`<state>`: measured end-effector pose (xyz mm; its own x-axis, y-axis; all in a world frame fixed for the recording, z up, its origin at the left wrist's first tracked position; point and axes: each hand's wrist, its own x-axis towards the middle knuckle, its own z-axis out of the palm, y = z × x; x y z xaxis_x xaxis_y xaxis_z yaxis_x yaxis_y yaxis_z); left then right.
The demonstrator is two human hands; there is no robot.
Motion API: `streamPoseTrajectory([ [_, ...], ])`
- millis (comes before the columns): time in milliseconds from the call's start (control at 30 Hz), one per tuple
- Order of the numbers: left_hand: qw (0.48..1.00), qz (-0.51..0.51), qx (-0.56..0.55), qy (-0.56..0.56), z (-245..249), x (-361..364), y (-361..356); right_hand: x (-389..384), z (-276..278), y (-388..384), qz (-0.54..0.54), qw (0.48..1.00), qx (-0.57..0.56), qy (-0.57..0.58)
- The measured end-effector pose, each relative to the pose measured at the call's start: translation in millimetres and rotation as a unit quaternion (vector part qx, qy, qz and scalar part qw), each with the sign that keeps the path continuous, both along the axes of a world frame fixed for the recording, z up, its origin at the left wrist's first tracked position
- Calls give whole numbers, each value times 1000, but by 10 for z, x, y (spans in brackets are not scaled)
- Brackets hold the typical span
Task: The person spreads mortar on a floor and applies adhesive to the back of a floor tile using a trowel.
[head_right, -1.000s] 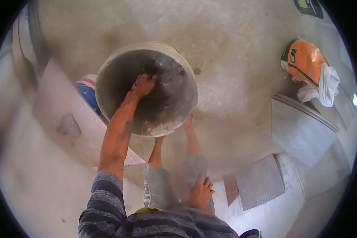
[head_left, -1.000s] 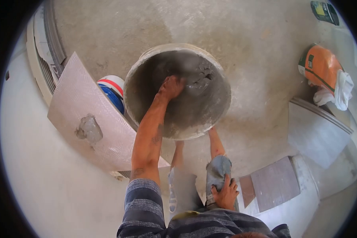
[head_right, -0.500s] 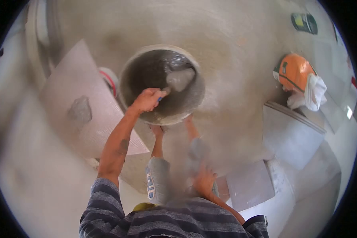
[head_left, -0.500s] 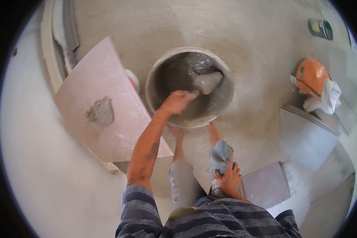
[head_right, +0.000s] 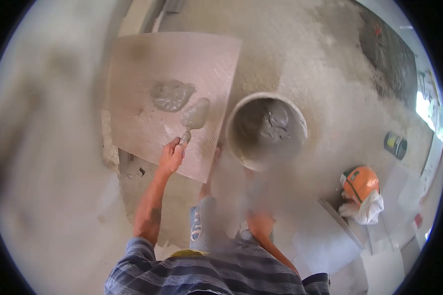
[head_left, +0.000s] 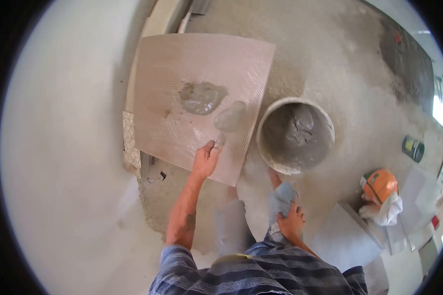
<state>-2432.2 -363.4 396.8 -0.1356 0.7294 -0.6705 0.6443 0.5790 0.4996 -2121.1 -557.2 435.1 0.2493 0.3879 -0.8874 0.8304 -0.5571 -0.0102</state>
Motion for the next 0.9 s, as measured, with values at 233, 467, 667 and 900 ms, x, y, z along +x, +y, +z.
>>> streamPoseTrajectory([
  [233,954,-45,180,237,-213,-495,50,77,98,192,25,1000,-12,1],
  [467,964,2,101,244,250,-644,5,-73,126,359,33,999,-3,-19],
  [667,957,-161,136,201,74,-909,194,-599,255,456,-27,998,31,-37],
  [900,931,-212,180,236,-271,-2054,821,-1554,-45,-24,-35,995,10,-88],
])
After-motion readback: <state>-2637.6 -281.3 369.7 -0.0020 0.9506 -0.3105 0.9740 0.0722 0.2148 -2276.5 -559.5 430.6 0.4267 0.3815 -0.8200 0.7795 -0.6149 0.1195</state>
